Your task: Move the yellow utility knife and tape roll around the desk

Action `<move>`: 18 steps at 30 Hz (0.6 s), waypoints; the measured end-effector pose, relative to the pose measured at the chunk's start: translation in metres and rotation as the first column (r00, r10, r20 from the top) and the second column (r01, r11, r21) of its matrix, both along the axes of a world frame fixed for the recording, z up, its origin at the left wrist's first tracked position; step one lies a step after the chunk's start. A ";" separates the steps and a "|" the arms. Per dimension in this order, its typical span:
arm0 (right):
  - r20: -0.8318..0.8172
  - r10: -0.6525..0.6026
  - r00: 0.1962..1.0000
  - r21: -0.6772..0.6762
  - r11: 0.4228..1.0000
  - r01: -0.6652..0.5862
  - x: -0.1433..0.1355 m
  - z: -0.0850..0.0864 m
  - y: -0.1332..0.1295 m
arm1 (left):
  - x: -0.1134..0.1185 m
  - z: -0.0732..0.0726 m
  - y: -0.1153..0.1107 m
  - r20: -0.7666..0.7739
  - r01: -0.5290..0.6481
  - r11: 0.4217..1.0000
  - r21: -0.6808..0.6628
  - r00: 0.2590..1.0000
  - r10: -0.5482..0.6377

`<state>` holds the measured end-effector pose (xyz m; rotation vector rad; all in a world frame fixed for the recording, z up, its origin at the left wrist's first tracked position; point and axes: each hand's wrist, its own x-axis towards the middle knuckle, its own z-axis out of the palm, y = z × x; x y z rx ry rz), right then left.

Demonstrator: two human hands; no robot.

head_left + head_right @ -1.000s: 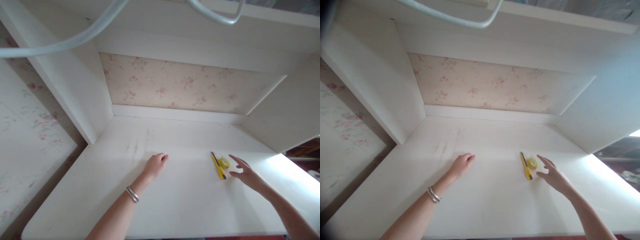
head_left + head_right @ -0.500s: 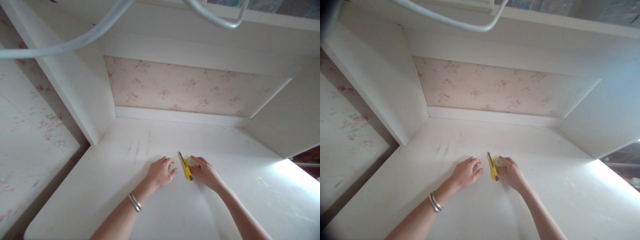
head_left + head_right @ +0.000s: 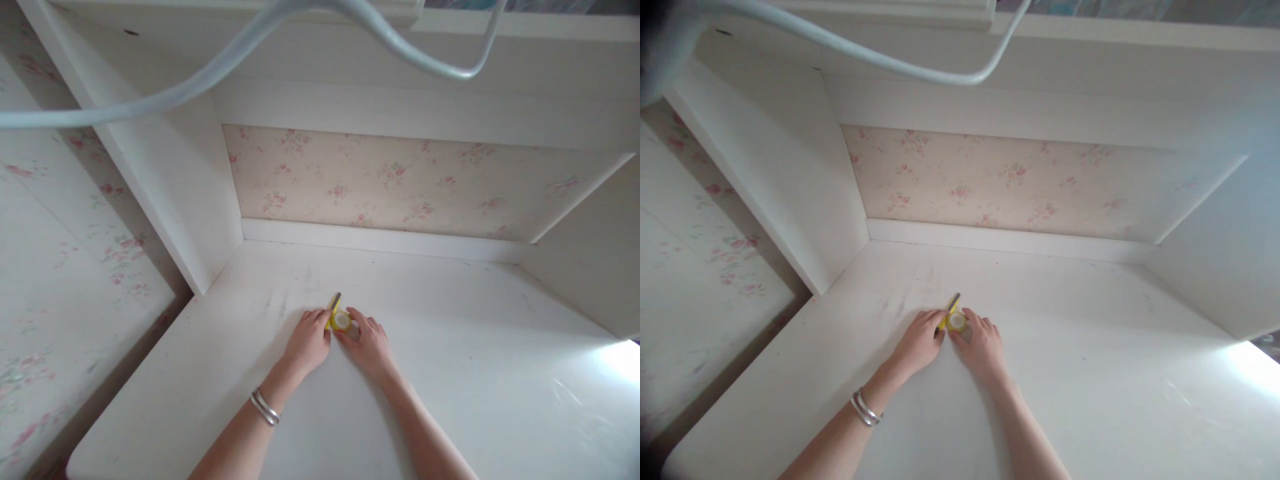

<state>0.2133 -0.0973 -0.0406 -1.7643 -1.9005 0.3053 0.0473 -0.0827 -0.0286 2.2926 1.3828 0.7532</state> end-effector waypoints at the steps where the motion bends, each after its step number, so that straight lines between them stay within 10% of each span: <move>1: -0.009 0.007 1.000 -0.005 1.000 -0.007 0.001 0.000 0.000 | 0.000 0.000 0.000 0.000 0.003 1.000 0.006 1.000 -0.003; 18: -0.298 0.144 0.944 0.111 0.987 -0.116 0.019 -0.014 0.004 | 0.016 0.008 0.006 -0.057 0.020 0.988 0.150 0.998 -0.012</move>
